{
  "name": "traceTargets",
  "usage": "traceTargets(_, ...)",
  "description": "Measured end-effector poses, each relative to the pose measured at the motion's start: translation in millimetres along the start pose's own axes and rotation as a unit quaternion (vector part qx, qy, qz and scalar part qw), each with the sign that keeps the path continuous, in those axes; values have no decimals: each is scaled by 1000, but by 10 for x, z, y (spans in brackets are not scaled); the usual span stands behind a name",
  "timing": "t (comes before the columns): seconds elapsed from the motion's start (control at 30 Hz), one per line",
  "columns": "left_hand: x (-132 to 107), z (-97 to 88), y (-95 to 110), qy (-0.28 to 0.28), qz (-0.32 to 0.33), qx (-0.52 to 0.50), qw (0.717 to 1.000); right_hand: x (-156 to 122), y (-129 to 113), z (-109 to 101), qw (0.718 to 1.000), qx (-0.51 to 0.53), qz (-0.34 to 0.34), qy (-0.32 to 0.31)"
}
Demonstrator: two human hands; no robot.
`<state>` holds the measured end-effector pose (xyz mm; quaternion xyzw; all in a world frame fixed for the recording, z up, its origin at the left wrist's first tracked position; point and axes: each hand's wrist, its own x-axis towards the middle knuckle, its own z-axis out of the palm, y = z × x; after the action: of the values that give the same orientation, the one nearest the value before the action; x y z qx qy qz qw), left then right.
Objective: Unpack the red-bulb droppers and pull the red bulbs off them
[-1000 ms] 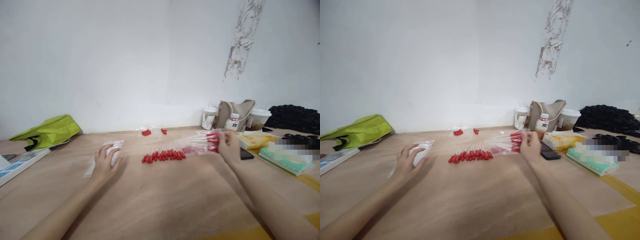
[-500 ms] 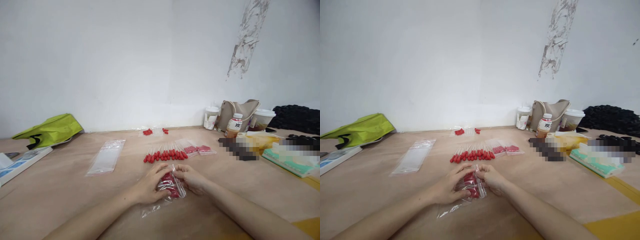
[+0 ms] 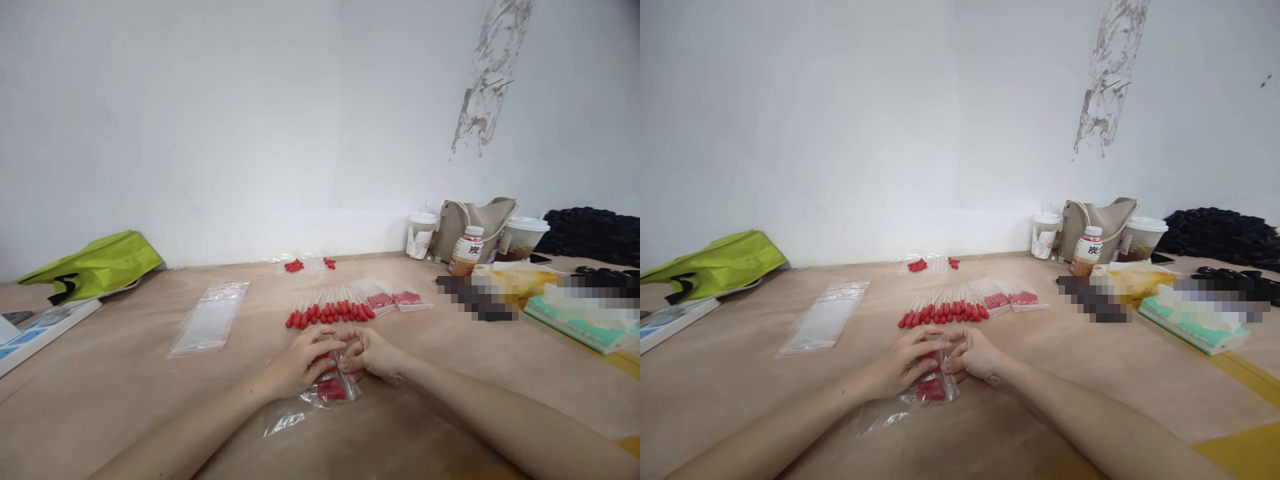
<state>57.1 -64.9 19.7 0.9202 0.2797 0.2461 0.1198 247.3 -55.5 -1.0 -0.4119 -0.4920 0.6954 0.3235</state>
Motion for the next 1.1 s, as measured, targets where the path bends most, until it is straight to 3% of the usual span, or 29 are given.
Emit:
traceTargets(0.2,120,41,-124,10,106,93,990,26,-4,14,999,4,-31,-25)
traceTargets(0.8,149,30,-121,-23,151,166,974,7,13,27,1000,-15,-16,2)
traceTargets(1.0,140,15,-109,-62,131,168,975,3,37,13,999,-15,-30,-8)
traceTargets(1.1,117,37,-137,-52,111,163,979,-6,52,2,998,-36,-48,-18)
